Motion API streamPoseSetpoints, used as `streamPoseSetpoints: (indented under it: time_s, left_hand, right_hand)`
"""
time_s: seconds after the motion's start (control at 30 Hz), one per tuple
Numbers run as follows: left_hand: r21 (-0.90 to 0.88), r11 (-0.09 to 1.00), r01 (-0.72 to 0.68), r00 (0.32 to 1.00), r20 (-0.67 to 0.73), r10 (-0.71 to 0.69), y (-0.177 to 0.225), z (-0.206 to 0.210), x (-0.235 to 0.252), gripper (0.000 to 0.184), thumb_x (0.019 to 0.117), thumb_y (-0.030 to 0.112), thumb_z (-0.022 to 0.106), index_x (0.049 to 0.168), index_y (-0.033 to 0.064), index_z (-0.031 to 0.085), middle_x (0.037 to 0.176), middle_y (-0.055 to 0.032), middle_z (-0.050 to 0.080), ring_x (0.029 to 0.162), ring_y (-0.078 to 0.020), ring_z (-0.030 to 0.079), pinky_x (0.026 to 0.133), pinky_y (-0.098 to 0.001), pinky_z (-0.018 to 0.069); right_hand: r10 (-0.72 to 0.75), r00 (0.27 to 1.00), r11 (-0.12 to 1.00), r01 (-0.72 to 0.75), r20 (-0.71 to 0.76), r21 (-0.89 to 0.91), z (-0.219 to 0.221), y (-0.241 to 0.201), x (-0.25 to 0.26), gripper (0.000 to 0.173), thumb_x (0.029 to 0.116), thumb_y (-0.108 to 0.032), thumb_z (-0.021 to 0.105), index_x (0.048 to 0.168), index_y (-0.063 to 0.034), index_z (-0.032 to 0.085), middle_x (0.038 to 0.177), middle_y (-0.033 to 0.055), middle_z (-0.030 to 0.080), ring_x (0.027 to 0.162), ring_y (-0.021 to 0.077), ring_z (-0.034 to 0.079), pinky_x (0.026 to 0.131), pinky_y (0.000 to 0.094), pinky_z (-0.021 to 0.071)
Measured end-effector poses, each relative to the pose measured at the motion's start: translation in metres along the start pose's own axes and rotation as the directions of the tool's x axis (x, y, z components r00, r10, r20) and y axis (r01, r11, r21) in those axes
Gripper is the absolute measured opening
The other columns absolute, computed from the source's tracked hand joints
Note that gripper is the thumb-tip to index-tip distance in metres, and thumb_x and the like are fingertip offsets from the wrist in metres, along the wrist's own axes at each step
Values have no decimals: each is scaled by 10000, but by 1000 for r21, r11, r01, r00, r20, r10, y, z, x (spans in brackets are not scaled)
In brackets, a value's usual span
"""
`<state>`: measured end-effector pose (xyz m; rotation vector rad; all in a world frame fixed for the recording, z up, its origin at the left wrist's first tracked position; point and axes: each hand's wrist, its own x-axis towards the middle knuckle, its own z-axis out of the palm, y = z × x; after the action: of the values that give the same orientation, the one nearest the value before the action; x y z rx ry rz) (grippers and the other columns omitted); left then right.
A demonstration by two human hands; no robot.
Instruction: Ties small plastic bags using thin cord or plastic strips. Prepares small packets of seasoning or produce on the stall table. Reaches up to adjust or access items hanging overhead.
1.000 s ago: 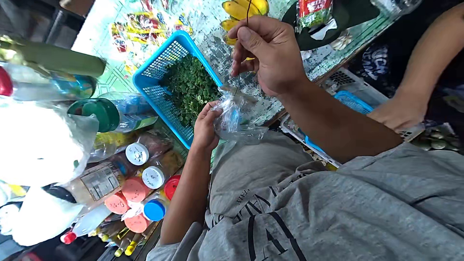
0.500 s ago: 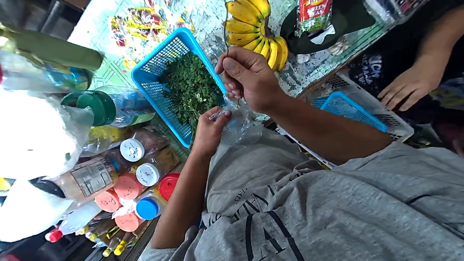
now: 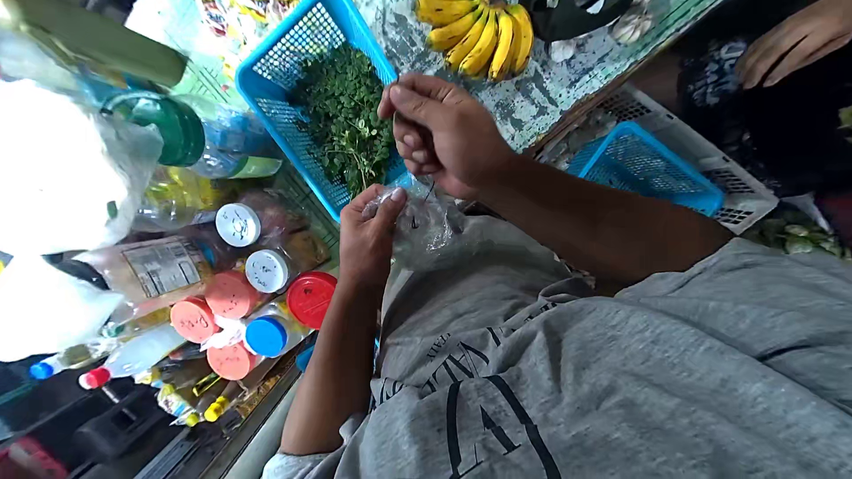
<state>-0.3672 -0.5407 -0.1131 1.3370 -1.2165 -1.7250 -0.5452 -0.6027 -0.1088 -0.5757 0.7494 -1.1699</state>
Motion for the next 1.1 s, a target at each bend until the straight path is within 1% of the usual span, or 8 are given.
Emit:
streamPoseSetpoints:
  time_s: [0.13,0.27,0.37,0.5,0.77,0.87,0.93,1.1]
  left_hand:
    - [-189,982,28,1000,-7,-30,-8,-25,-40,225,1069,298,532,995,151,686,817,10,667,695,-58,649,638,-245,583]
    - [-370,929,-25,992,-125,-23,-24,-37,-95,227,1058,323,554,1098,169,716,944,18,729,843,-65,703,767,-277,613]
    - [-420,904,-76,985,-175,1,-41,-51,-134,281,1074,272,504,1250,153,686,1054,5,739,927,-83,710,830,-297,614]
    - [-447,882,-147,949,-316,-2,-57,-69,-190,241,1069,291,504,1070,160,706,910,4,729,810,-88,708,737,-299,619]
    - [-169,969,-178,939,-323,116,-88,-102,-279,278,938,343,729,1141,162,668,962,-15,704,770,-84,675,653,-267,597]
    - [166,978,-127,934,-311,174,-91,-102,-297,485,801,210,845,1235,123,646,1073,-27,718,877,-111,712,753,-311,633]
    - [307,940,-145,902,-350,254,-102,-97,-298,291,880,91,779,1160,83,699,1016,-26,741,844,-97,719,753,-312,635]
    - [150,965,-213,868,-425,258,-121,-102,-297,156,1004,65,586,1087,51,718,992,-28,719,866,-94,690,790,-308,603]
  right_hand:
    - [-17,997,998,22,70,-65,17,19,-15,364,1130,-237,315,1254,-32,588,886,66,646,790,182,670,739,369,610]
    - [59,914,938,87,401,-336,34,72,-49,519,1084,-356,370,1442,16,422,1218,130,675,1123,196,657,989,397,546]
    - [172,792,929,67,586,-364,55,104,-72,475,1037,-265,486,1413,19,426,1154,112,658,1037,141,649,927,338,553]
    - [401,612,831,70,682,-552,87,115,-91,688,847,-167,711,1437,-32,384,1073,95,657,966,151,672,869,355,596]
    - [602,394,740,51,694,-671,127,127,-111,416,870,-40,594,1272,-39,486,954,79,656,823,120,662,735,304,591]
    - [630,369,750,-62,683,-659,132,128,-114,311,916,-97,553,1221,-59,505,916,33,656,792,69,660,712,254,587]
    - [614,361,769,-71,702,-635,133,134,-118,239,986,-162,540,1206,-69,553,921,22,650,815,58,646,742,241,573]
    - [572,565,748,-62,594,-661,148,148,-136,343,1100,-202,384,981,-72,677,767,-23,624,631,25,558,560,189,479]
